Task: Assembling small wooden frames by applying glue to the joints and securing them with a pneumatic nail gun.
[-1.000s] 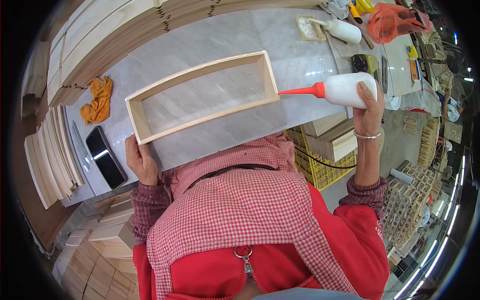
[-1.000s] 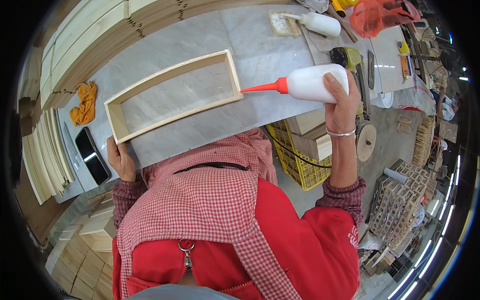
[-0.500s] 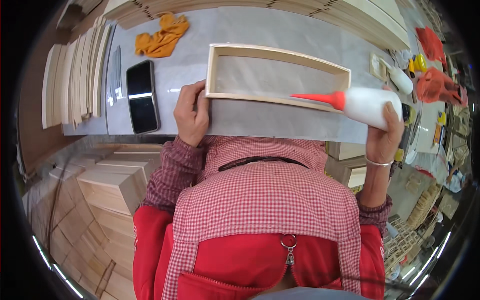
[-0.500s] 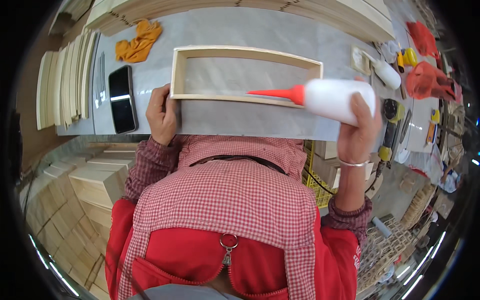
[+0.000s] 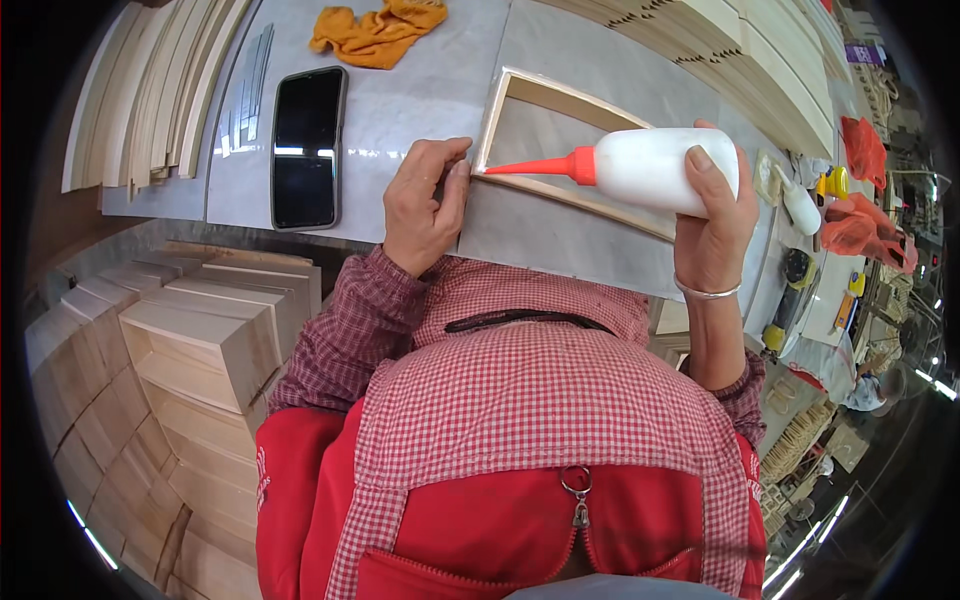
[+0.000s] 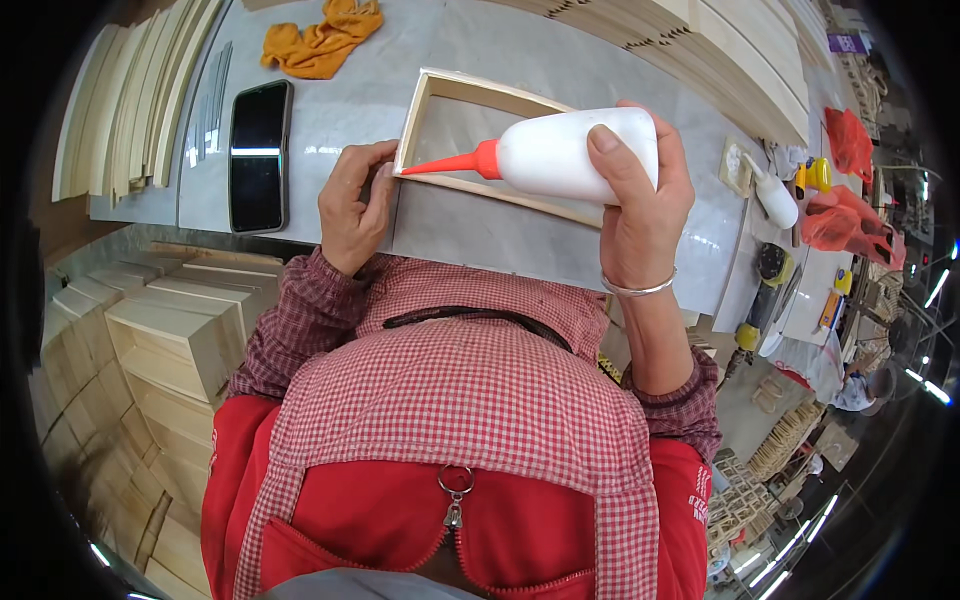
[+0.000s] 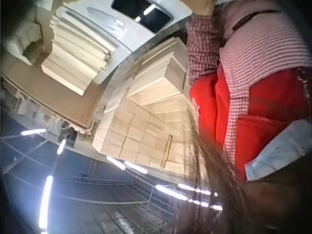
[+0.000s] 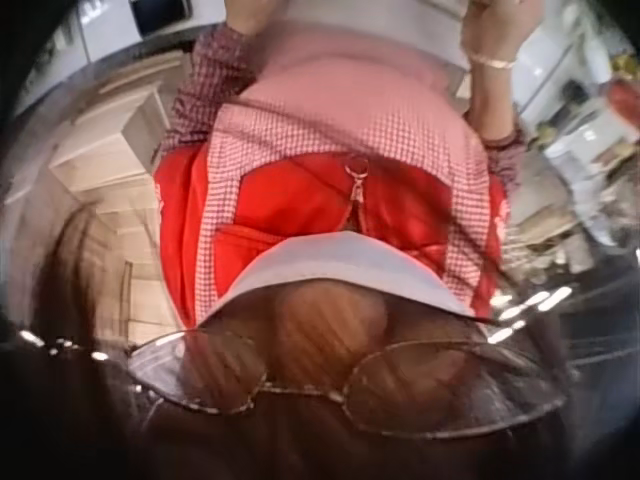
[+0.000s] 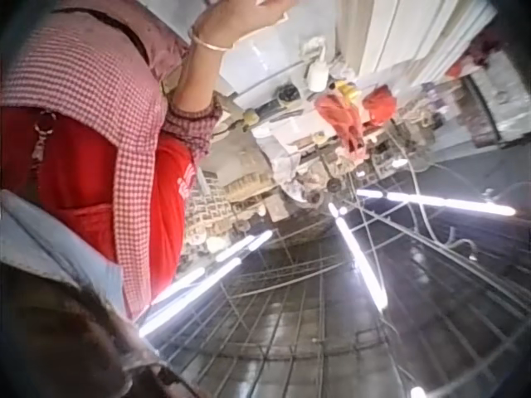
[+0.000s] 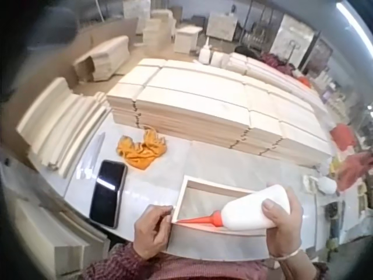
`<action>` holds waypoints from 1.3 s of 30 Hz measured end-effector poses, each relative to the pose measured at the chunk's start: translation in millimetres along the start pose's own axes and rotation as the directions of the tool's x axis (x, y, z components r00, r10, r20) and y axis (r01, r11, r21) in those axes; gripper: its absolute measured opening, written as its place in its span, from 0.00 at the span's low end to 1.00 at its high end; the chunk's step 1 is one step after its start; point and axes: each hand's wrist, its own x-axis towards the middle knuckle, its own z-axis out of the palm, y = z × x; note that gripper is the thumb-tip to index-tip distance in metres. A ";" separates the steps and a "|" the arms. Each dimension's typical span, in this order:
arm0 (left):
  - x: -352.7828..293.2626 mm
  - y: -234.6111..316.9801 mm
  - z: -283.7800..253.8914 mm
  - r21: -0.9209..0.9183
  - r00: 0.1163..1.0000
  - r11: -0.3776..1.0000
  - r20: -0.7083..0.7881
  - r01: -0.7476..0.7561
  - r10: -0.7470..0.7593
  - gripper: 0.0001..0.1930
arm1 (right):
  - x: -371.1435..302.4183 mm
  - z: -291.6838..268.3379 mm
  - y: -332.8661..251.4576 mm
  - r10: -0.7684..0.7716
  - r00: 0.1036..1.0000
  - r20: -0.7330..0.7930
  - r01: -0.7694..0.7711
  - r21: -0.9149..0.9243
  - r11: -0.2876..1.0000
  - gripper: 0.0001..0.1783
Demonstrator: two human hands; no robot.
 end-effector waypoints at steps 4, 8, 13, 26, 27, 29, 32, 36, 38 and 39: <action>-0.6 0.0 0.5 -0.003 1.000 1.000 0.005 -0.002 0.002 0.12 | -0.1 -7.9 1.4 -0.002 1.000 -0.026 0.002 -0.013 1.000 0.26; -1.2 0.1 -0.1 0.002 1.000 1.000 0.009 -0.011 0.011 0.12 | -1.5 -22.2 2.8 0.002 0.998 -0.060 -0.002 -0.013 1.000 0.26; -0.9 1.2 -1.2 0.016 0.999 1.000 0.026 -0.020 0.020 0.12 | -9.5 -49.9 2.4 -0.020 0.993 -0.116 0.015 -0.040 0.999 0.26; -1.3 2.2 -0.1 0.121 0.997 0.993 0.075 -0.013 0.004 0.11 | -34.4 -139.6 10.7 -0.041 0.944 -0.329 0.047 0.012 0.999 0.22; -1.6 3.0 -0.1 0.131 0.997 0.991 0.078 -0.003 -0.008 0.11 | -37.0 -146.4 10.9 -0.039 0.936 -0.349 0.053 0.031 0.998 0.21; -3.3 2.5 -0.5 0.119 0.996 0.993 0.090 -0.002 -0.009 0.11 | -42.6 -158.3 11.0 -0.039 0.921 -0.387 0.055 0.030 0.998 0.21; -4.3 0.0 -1.4 0.123 0.995 0.992 0.093 0.028 -0.040 0.11 | -50.1 -174.5 12.6 -0.022 0.893 -0.450 0.047 0.044 0.998 0.20; -5.2 -3.2 -1.6 0.083 0.992 0.994 0.105 0.068 -0.076 0.11 | -57.8 -199.8 21.0 -0.047 0.858 -0.512 0.054 -0.002 0.999 0.21; -5.2 -4.0 -1.9 0.074 0.990 0.994 0.112 0.077 -0.085 0.11 | -61.1 -209.6 22.0 -0.053 0.844 -0.534 0.055 -0.012 0.998 0.21; -4.8 -5.0 -2.5 0.080 0.989 0.994 0.118 0.079 -0.088 0.11 | -62.2 -213.4 22.4 -0.048 0.839 -0.542 0.061 0.005 0.998 0.20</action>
